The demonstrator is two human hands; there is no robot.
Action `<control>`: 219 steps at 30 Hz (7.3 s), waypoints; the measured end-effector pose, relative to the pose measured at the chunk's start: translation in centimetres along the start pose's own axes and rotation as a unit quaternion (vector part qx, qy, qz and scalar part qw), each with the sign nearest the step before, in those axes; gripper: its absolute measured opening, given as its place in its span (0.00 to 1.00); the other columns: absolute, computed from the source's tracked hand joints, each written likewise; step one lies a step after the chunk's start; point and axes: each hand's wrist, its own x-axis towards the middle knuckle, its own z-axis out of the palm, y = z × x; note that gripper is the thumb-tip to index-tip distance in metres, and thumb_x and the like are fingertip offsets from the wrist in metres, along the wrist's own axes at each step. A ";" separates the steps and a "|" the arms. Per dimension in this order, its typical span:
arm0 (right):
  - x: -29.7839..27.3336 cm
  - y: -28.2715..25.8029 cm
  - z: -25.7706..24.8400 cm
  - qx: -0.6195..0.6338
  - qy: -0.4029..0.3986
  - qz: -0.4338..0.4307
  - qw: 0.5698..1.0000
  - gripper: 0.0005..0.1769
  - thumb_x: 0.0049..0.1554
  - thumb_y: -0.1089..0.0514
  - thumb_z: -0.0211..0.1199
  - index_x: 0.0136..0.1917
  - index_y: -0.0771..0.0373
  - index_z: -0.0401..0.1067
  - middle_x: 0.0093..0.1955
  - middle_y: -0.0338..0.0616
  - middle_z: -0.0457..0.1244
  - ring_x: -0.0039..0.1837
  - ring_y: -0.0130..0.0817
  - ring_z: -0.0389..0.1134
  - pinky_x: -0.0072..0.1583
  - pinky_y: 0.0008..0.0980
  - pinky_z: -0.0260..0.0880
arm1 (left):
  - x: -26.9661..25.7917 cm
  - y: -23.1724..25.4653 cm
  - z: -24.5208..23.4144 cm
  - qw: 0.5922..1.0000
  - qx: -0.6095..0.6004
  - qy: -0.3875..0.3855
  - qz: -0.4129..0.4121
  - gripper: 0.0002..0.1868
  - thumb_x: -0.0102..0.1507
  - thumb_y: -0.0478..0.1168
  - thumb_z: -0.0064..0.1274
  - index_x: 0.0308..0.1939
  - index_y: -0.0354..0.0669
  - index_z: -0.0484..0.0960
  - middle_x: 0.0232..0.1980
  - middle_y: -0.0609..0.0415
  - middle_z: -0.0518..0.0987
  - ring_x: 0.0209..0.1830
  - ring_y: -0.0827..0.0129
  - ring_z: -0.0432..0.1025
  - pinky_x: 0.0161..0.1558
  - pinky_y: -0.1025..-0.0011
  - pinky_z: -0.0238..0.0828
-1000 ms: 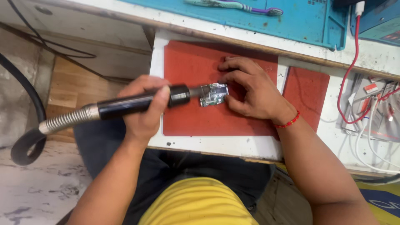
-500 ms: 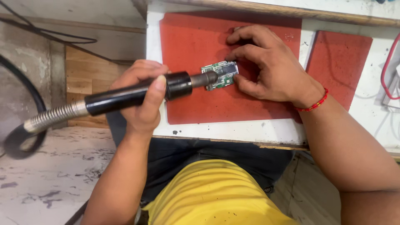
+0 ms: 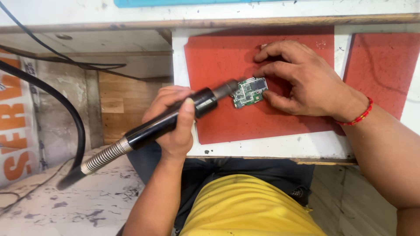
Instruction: The person cleans a small electronic circuit board using a toothbrush and a hot air gun. They scrub the board with the toothbrush and then apply heat with the hot air gun, repeating these actions to clean the surface.
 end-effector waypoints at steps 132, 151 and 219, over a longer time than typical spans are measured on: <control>-0.7 -0.2 -0.8 -0.029 -0.020 0.037 0.999 0.29 0.44 0.55 0.68 0.61 0.57 0.75 0.72 0.51 0.57 0.72 0.54 0.56 0.71 0.50 0.60 | -1.9 0.9 0.9 0.992 0.102 0.031 0.072 0.12 0.64 0.44 0.63 0.43 0.38 0.84 0.41 0.53 0.84 0.48 0.64 0.78 0.56 0.67 0.75; -0.6 -0.2 -0.8 -0.039 -0.026 0.045 0.998 0.28 0.45 0.54 0.68 0.60 0.57 0.76 0.72 0.51 0.58 0.72 0.55 0.56 0.70 0.50 0.60 | -2.0 1.0 0.9 0.994 0.059 -0.004 0.090 0.13 0.62 0.43 0.63 0.44 0.37 0.84 0.43 0.52 0.85 0.49 0.64 0.77 0.57 0.66 0.74; -1.5 0.8 -0.4 -0.009 -0.003 0.031 0.999 0.20 0.47 0.58 0.71 0.55 0.61 0.78 0.68 0.49 0.59 0.71 0.49 0.59 0.71 0.46 0.59 | -2.4 -0.4 1.0 0.991 0.049 -0.043 0.116 0.15 0.64 0.48 0.64 0.45 0.41 0.85 0.44 0.56 0.85 0.46 0.69 0.77 0.58 0.68 0.72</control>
